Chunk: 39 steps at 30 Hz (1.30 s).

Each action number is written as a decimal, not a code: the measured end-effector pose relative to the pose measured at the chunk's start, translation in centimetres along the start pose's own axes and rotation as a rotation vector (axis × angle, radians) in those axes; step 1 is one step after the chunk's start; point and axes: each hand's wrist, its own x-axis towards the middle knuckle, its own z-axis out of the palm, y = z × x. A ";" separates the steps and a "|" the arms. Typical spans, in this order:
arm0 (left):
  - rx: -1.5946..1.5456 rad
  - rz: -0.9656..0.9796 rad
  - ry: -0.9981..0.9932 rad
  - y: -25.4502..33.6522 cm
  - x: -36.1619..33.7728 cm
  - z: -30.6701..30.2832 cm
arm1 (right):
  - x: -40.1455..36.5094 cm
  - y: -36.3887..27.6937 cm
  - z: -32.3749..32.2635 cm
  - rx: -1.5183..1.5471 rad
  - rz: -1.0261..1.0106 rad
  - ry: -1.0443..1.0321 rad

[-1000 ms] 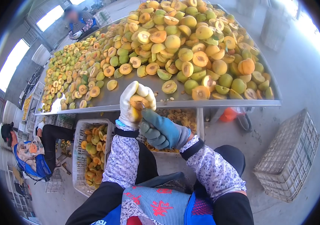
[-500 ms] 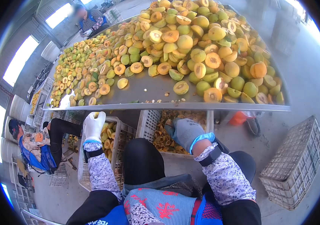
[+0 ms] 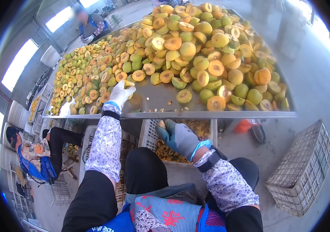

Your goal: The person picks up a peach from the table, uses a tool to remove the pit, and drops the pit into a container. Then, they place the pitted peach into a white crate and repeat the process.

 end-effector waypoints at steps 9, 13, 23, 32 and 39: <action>-1.833 0.146 -0.322 9.1 -11.8 4.7 | 1.6 0.3 1.4 0.263 -0.080 0.233; -1.862 0.170 -0.292 10.5 -12.6 5.9 | 1.4 0.0 0.6 0.218 -0.021 0.214; -1.778 -0.059 -0.129 10.8 -13.0 6.6 | 1.1 0.7 1.5 0.146 -0.077 0.184; -1.747 0.046 0.023 11.5 -13.9 7.9 | 1.2 1.0 3.3 0.490 0.065 0.134; -1.573 0.013 -0.184 10.9 -14.1 5.8 | 0.6 1.6 3.5 0.515 0.092 -0.001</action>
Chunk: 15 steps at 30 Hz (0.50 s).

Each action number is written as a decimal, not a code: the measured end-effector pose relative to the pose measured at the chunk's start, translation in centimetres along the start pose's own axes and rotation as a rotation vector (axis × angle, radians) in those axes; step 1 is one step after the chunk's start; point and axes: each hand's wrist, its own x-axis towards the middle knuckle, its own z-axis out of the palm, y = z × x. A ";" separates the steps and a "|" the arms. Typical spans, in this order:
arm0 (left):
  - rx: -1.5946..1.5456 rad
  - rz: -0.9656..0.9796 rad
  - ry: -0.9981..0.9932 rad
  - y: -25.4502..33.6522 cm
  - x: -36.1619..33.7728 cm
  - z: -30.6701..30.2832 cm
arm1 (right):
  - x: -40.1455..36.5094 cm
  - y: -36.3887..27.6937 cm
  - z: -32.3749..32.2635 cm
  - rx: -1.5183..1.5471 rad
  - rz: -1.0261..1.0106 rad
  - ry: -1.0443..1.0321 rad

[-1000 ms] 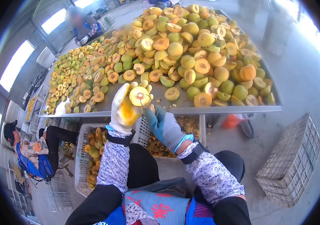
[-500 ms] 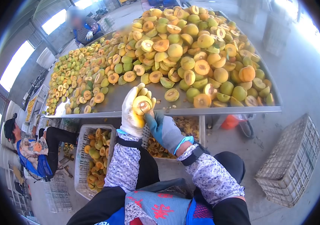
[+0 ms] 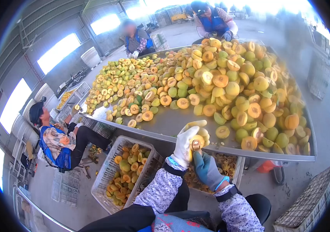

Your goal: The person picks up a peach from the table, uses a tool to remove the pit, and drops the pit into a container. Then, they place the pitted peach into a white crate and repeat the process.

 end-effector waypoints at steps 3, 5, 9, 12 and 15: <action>0.019 0.039 -0.084 0.1 -0.1 -0.4 | -1.0 -4.3 -0.6 0.238 0.454 -0.173; 0.036 0.046 -0.080 0.4 0.0 -0.1 | -1.0 -4.5 -0.7 0.196 0.446 -0.165; 0.077 0.032 -0.018 1.4 -1.0 1.6 | -1.1 -4.4 -0.7 0.056 0.292 -0.131; 0.090 0.021 -0.133 1.2 -0.5 0.8 | -1.6 -5.6 -1.3 0.342 0.472 -0.292; 0.274 -0.014 -0.372 1.9 0.4 -0.2 | -1.7 -5.2 -2.3 0.666 0.597 -0.500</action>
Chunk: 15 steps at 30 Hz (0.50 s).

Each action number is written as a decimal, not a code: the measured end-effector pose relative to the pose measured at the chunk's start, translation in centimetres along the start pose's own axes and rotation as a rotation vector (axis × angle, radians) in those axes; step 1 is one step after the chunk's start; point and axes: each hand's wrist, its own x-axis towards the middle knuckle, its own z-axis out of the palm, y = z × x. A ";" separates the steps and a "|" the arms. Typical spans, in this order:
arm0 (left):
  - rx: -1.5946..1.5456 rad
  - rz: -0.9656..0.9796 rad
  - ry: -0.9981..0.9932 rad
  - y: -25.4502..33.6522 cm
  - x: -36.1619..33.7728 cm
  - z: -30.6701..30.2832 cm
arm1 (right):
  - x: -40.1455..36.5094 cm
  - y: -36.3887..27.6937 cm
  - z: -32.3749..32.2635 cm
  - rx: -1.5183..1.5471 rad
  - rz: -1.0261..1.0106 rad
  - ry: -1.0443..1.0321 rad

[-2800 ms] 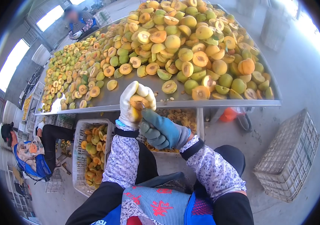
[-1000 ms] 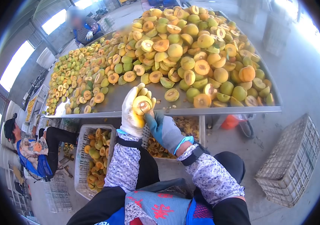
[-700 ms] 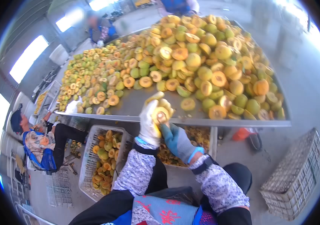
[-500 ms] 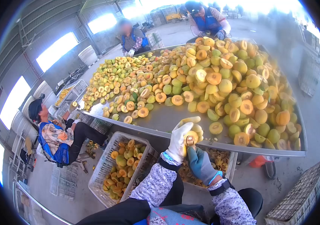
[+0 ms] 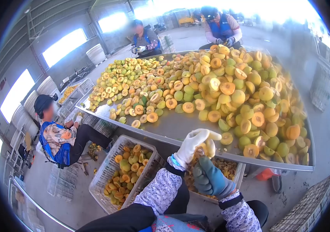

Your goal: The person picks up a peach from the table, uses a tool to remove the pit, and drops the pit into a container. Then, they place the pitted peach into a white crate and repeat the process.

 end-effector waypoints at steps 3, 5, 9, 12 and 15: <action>0.281 -0.100 -0.063 0.4 0.5 -0.1 | -0.1 0.2 0.5 -0.084 0.023 0.082; 0.359 -0.143 -0.105 0.3 0.3 0.0 | -0.3 -0.1 1.0 -0.177 0.047 0.179; 0.079 -0.025 -0.055 0.3 0.1 0.1 | -0.3 0.3 -0.1 -0.019 0.021 0.016; -0.255 0.038 0.075 -0.3 -0.4 1.0 | 0.2 0.5 -0.3 -0.007 -0.037 -0.004; -0.167 0.038 0.121 -0.8 -0.1 1.0 | 0.0 0.4 1.4 -0.232 -0.084 0.207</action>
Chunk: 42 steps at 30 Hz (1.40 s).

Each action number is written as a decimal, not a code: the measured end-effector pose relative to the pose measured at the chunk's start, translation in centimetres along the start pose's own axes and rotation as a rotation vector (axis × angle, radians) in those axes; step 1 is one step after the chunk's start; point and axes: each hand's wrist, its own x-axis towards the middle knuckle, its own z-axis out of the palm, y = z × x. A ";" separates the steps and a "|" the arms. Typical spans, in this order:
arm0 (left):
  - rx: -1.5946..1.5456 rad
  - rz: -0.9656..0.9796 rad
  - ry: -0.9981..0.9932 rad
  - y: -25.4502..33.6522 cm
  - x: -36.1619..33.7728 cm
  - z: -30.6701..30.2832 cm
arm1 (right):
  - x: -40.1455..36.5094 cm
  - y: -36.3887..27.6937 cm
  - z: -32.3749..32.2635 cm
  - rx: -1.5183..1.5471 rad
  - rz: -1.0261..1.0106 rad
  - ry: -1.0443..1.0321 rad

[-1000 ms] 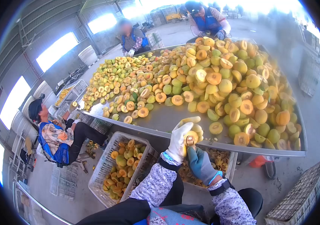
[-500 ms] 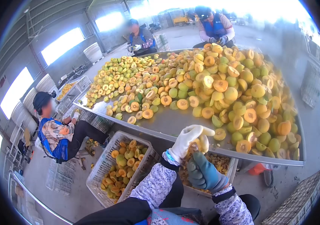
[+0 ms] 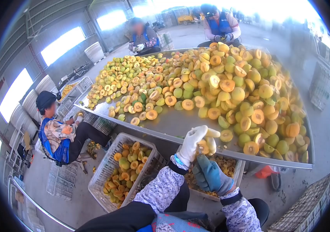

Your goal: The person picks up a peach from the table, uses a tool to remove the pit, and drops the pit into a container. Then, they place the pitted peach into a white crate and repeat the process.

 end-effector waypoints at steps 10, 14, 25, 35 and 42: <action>-0.092 0.034 -0.003 -0.5 -0.4 0.9 | 0.1 0.8 -1.4 0.267 0.038 -0.217; 0.159 0.067 -0.074 -0.7 0.1 0.6 | -1.2 -0.6 0.1 -0.098 0.053 0.079; 0.148 0.038 -0.070 -0.5 0.0 0.6 | -0.4 -0.1 -0.5 0.039 0.129 0.008; -0.669 0.161 0.277 0.2 0.2 -4.1 | 0.7 1.6 -1.6 -0.597 -0.093 0.285; 1.128 0.225 1.041 6.6 -8.6 -18.3 | 0.9 3.2 -4.4 -1.204 -0.371 0.675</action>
